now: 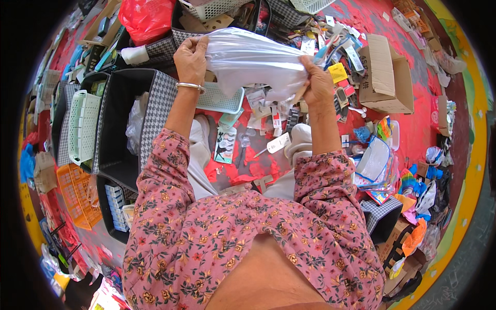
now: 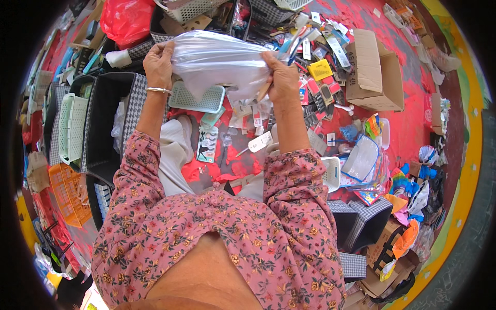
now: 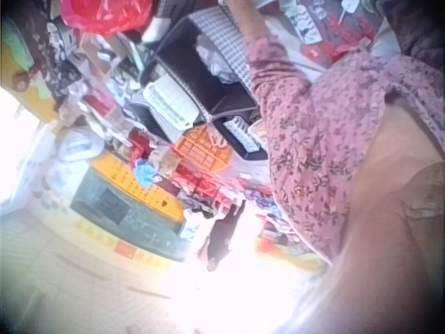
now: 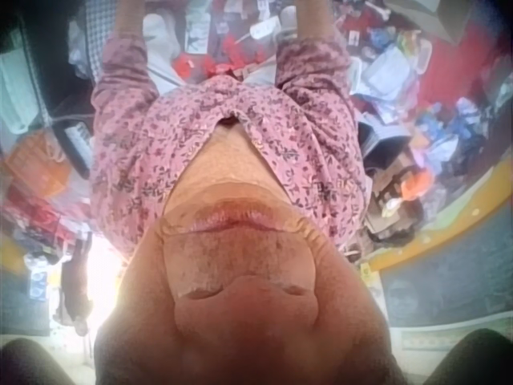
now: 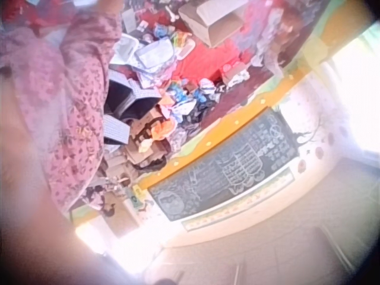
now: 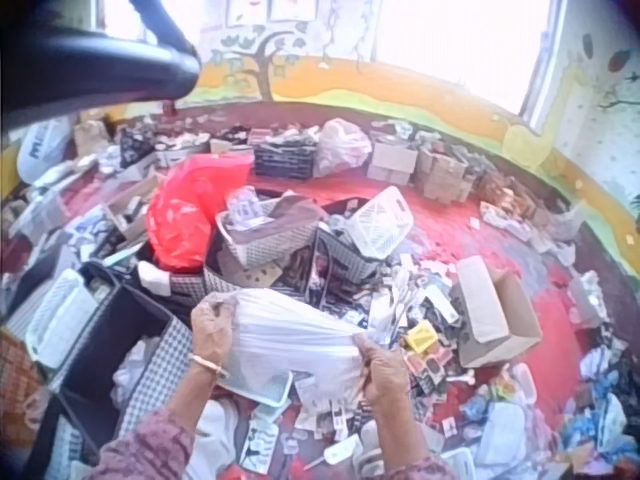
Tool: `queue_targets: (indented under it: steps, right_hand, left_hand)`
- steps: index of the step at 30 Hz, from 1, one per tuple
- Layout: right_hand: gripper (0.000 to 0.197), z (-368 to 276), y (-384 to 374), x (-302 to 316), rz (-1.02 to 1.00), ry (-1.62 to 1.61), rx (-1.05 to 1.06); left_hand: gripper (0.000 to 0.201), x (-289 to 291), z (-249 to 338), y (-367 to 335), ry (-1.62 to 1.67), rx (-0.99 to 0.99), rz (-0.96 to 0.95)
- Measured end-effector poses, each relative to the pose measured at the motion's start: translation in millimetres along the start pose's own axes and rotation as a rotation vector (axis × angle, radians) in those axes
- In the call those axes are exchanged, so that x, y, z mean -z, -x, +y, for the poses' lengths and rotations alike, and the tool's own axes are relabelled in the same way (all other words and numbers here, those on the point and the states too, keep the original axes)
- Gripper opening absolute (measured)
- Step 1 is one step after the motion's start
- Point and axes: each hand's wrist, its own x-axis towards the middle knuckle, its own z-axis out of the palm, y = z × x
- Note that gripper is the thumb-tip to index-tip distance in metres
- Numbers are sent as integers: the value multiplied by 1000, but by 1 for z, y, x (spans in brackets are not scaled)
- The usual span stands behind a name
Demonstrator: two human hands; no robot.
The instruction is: The person picks up several toothbrushes from the floor, places them into a clear plastic bag, and then seals the bag.
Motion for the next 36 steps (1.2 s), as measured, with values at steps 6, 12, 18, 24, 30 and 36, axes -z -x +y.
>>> queue_targets:
  steps: [6, 12, 18, 24, 30, 36]
  right_hand:
    - [13, -5, -7, 14, -45, -190, -51]
    - [10, -8, 1, 4, 139, 321, 273]
    - [9, 19, 15, -19, -274, 420, 103]
    - [29, 12, 8, -15, -402, 197, -60]
    - [23, -7, 1, -3, -88, 121, 112]
    - [22, -2, 3, 1, -47, 232, -11]
  left_hand:
    - [11, 12, -5, -8, 273, 356, 31]
    - [6, 0, -3, -1, 96, 233, 31]
    - [46, -47, -11, 54, 177, 601, -823]
    - [19, -46, -14, 54, 150, 583, -764]
    - [22, -36, -17, 47, 508, 809, -630]
    - [24, -28, -19, 41, 862, 942, -553]
